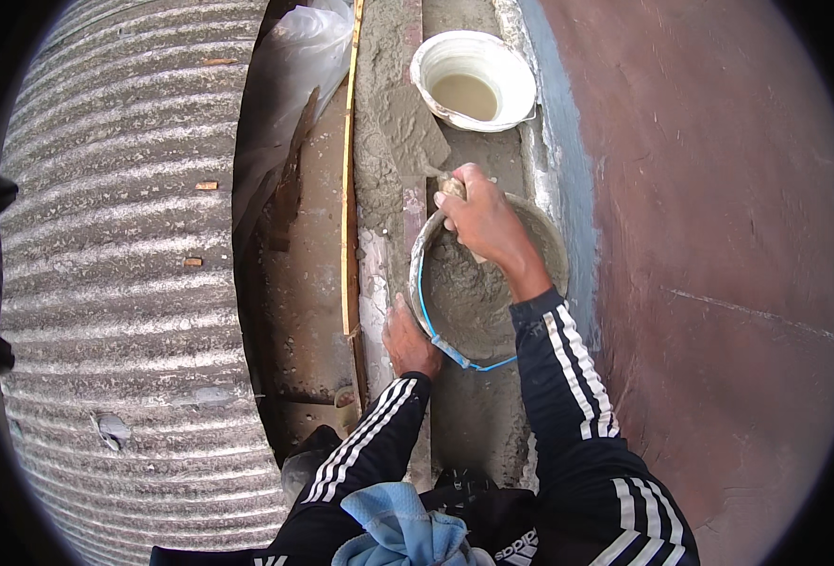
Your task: The person scoops wet cement from a bucket with a trowel and spreads it along the roof ridge between corrugated and tiled sections. They repeatedly add and smooth the cement to form a continuous seal.
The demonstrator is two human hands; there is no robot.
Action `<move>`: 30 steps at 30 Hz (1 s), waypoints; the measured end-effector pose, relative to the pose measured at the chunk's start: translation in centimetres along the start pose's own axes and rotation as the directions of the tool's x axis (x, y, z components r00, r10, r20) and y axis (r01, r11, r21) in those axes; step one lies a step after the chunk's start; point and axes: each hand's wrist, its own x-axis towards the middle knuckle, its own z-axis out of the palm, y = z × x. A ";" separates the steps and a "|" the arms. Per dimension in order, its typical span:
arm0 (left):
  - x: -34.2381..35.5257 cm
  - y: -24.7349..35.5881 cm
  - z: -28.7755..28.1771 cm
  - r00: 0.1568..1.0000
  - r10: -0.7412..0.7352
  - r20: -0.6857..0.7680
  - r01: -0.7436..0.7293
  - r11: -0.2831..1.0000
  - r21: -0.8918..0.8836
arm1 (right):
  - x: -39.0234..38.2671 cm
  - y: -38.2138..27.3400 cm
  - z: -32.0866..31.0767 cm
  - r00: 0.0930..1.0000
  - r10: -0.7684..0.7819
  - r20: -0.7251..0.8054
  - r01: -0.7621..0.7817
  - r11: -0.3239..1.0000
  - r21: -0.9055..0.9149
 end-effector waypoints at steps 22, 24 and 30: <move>-0.3 -0.6 0.8 0.995 0.044 -0.088 -0.046 0.998 -0.031 | -12.4 7.1 -1.1 0.856 0.516 0.034 -0.224 0.428 -0.875; -0.3 -0.6 0.8 0.994 0.045 -0.095 -0.049 0.998 -0.035 | -12.2 7.6 -0.6 0.860 0.508 0.042 -0.224 0.450 -0.864; 0.0 -0.5 0.6 0.994 0.046 -0.104 -0.045 0.999 0.005 | -12.8 9.1 -0.1 0.889 0.457 0.013 -0.280 0.567 -0.774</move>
